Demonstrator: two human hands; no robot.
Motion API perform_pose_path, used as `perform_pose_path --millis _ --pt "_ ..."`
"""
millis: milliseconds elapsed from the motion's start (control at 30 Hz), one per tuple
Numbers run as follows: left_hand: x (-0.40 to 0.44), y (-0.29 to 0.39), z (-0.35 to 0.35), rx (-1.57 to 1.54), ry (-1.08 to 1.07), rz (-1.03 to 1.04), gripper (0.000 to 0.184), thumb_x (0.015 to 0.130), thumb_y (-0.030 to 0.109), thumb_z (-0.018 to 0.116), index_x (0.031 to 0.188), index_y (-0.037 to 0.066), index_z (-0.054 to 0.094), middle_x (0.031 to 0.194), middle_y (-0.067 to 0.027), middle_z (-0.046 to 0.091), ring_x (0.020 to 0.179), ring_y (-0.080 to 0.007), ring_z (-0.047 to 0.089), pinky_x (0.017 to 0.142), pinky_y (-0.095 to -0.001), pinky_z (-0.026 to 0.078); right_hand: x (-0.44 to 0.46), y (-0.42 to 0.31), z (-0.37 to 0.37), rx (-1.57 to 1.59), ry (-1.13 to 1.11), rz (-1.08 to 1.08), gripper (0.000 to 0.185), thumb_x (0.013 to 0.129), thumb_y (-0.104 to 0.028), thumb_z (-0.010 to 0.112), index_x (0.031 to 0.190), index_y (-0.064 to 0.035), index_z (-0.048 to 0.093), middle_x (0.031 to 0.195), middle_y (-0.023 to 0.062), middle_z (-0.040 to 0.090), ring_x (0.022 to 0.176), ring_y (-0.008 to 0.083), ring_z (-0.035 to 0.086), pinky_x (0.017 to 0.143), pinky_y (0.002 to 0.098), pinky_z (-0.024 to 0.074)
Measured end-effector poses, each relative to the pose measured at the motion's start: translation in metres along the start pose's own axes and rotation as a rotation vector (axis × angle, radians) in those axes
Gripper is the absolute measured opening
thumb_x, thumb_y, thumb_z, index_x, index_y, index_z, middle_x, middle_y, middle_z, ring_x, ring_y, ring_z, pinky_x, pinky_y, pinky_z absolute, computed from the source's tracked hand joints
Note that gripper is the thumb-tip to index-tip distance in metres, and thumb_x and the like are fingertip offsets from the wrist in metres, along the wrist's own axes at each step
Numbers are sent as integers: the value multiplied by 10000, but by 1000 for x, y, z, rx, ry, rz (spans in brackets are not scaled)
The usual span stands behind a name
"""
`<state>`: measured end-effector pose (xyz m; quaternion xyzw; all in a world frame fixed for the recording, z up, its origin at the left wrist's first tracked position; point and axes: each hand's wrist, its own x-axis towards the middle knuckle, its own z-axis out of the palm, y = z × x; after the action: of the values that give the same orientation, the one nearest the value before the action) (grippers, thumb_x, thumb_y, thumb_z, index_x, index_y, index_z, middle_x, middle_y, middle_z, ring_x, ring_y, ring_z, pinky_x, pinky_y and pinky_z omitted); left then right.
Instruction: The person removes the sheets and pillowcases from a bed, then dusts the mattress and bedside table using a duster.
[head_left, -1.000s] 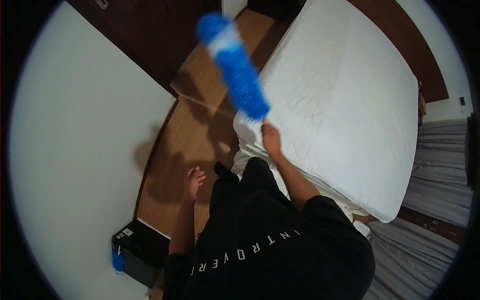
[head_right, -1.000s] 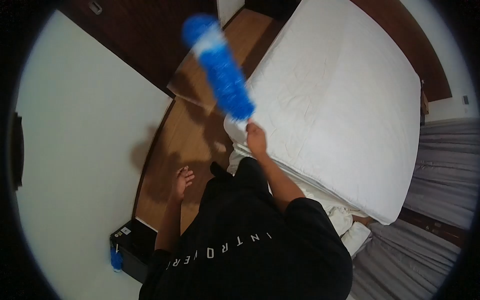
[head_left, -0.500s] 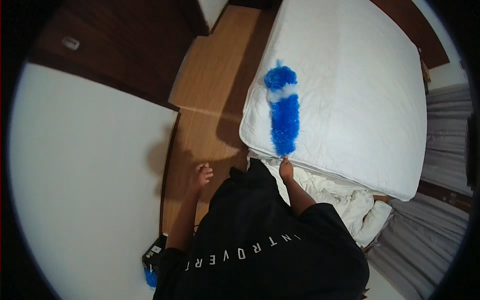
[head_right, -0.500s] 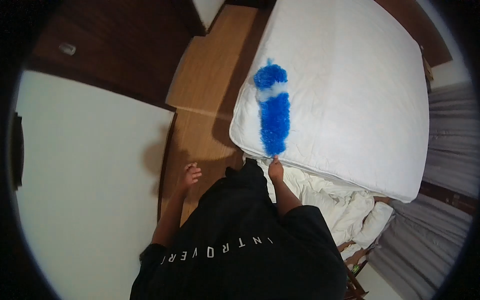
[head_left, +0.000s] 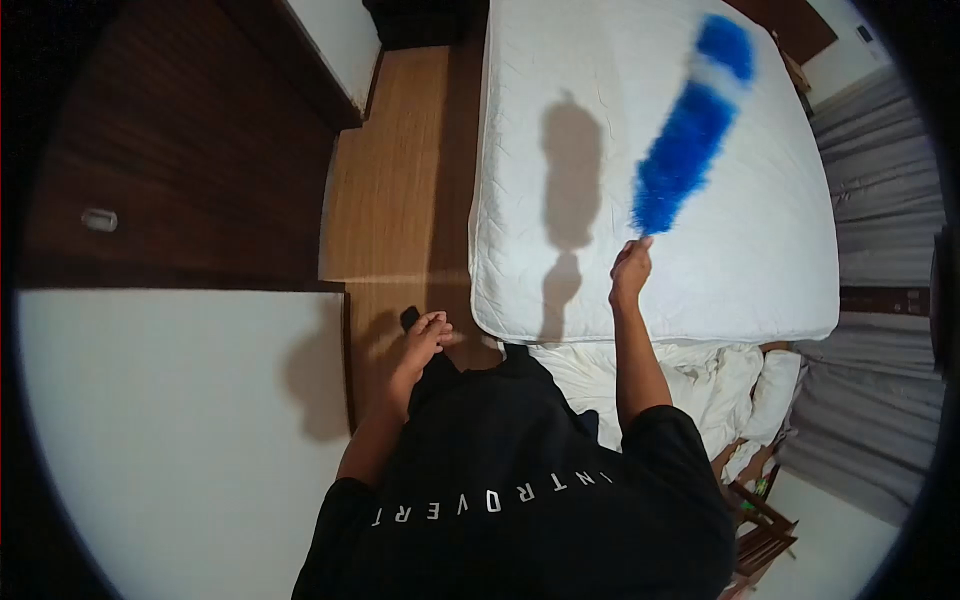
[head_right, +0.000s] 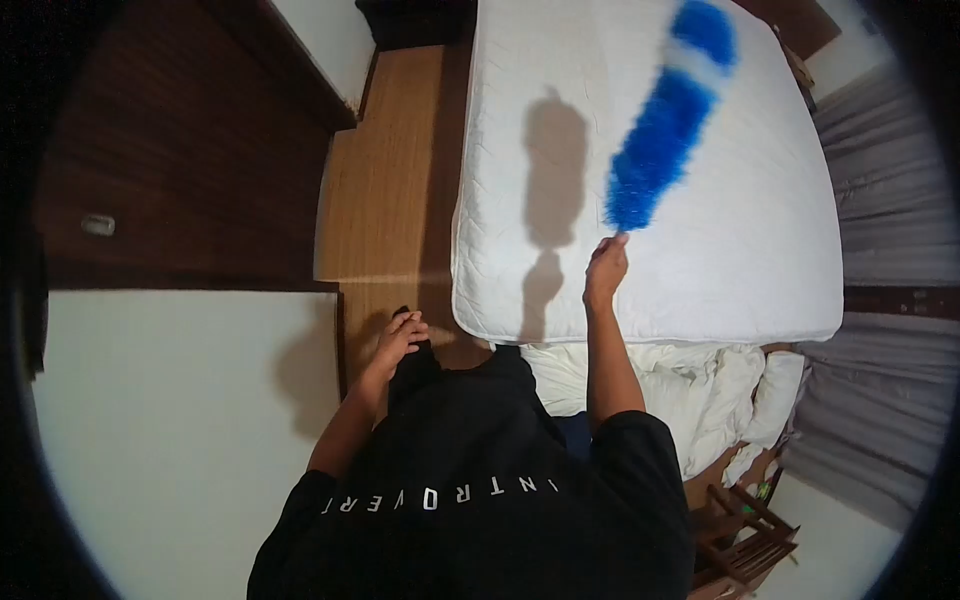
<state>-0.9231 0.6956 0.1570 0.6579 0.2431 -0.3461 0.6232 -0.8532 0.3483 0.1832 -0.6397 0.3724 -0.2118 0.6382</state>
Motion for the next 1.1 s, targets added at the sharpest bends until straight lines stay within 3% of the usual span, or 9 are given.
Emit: perform_pose_path --millis 300,367,400,533,567,633,767,967,1100 --pt "20 35 -127 177 -60 -67 479 840 407 471 1184 79 414 1030 -80 546 931 -176 533 790 -314 394 -170 218 -8 -840 -159 572 516 897 -343 230 1195 62 348 838 293 565 816 396 559 699 485 418" --pt "37 25 -163 149 -95 -50 488 846 415 450 1188 70 413 1028 -88 543 934 -190 528 791 -324 392 -179 248 -3 -753 -200 555 586 903 -385 184 992 84 523 845 308 558 845 413 544 730 469 411" --pt "41 23 -176 177 -140 -50 488 846 415 450 1188 70 413 1028 -88 543 934 -190 528 791 -324 392 -184 241 1 -502 -36 567 599 832 -600 257 551 -98 423 433 17 331 337 154 311 330 321 235" --pt "62 42 -214 213 -160 -112 556 855 509 296 1187 80 418 1046 -105 523 961 -207 509 804 -352 381 -196 226 26 -472 46 552 591 844 -573 257 485 -118 376 401 -3 295 296 146 263 311 298 178" --pt "65 46 -221 151 -199 -164 601 851 542 241 1208 86 403 1073 -114 504 994 -222 492 822 -374 373 -205 201 37 -572 18 597 665 895 -437 174 808 87 575 853 308 556 899 438 513 772 461 395" --pt "67 58 -216 185 -198 -156 663 844 572 139 1198 86 418 1088 -113 512 973 -219 503 824 -377 366 -219 178 55 -578 11 518 670 891 -445 183 793 83 583 862 300 560 923 442 500 786 459 384" --pt "74 62 -203 265 -259 -57 658 864 546 111 1153 74 467 1057 -88 552 971 -194 515 823 -355 366 -240 153 95 -276 78 454 598 875 -498 243 519 -63 446 428 39 371 339 175 355 340 317 273" --pt "66 73 -198 301 -224 -33 656 850 583 220 1025 48 558 925 -73 604 844 -187 563 782 -327 406 -180 129 90 -553 87 -98 568 893 -471 241 694 -17 518 465 82 431 377 191 420 375 348 337" --pt "75 66 -231 234 -18 -55 606 822 585 356 895 43 616 785 -70 623 751 -165 576 683 -306 417 -122 44 57 -158 314 180 492 886 -483 291 640 -106 490 450 -10 390 331 112 332 324 270 250"
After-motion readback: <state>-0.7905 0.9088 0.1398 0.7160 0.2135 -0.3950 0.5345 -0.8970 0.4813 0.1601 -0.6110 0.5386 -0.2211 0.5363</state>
